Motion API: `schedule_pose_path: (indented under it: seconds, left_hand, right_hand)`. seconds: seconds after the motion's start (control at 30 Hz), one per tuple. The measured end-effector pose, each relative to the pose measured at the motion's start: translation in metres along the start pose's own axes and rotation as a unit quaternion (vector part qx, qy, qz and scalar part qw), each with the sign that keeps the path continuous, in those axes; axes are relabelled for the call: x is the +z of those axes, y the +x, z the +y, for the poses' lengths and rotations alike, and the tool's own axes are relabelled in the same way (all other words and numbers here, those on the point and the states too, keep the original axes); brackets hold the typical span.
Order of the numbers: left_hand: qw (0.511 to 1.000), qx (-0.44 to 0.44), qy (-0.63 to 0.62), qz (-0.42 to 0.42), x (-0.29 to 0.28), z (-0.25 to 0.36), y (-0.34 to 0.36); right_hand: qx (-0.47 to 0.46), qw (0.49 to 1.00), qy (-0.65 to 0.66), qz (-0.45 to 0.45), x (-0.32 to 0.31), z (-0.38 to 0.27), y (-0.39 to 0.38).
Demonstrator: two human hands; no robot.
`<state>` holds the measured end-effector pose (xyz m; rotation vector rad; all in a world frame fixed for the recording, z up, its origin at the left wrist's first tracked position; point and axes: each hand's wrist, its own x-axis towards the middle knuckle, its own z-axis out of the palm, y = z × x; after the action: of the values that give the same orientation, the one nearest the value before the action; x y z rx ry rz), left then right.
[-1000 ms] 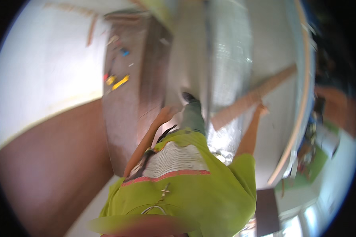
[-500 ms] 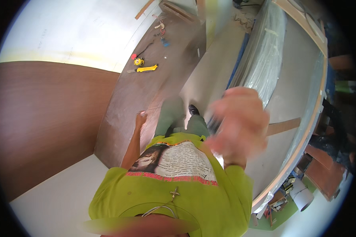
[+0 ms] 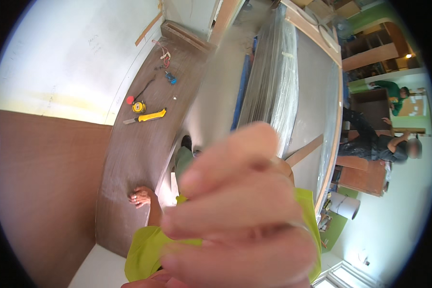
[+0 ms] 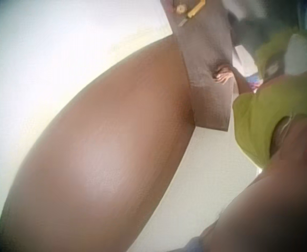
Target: The person measures a wall and a large board using a tape measure, then marks the board with a pencil. They handle a utility knife and a small wooden strip, moving around a cluttered workshop while other people work nearby.
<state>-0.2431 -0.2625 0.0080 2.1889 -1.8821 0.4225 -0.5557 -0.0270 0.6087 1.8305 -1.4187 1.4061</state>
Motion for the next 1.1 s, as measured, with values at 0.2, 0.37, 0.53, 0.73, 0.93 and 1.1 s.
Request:
schedule_pose_path:
  seconds: [0.2,0.37,0.53,0.73,0.93,1.1]
  left_hand:
    - [0.997,-0.028,0.072,0.014,-0.002,-0.005,-0.003]
    - [0.997,-0.024,0.071,-0.004,-0.008,0.003,0.003]
    - [0.998,-0.031,0.049,-0.023,-0.010,0.010,0.007]
    - [0.998,-0.004,0.050,-0.036,0.003,0.000,0.012]
    - [0.975,0.027,-0.002,-0.220,0.011,-0.015,0.037]
    - [0.915,-0.005,-0.152,-0.374,-0.017,0.000,0.075]
  right_hand:
    - [0.146,0.968,0.193,0.071,0.111,0.072,0.020]
    - [0.311,0.928,0.138,0.153,0.156,0.154,-0.017]
    - [0.584,0.810,-0.010,-0.049,0.158,0.243,-0.143]
    - [0.560,0.789,-0.214,-0.133,0.108,0.314,-0.324]
    - [0.542,0.732,-0.381,-0.158,0.056,0.448,-0.372]
    - [0.574,0.701,-0.374,-0.197,0.045,0.512,-0.355]
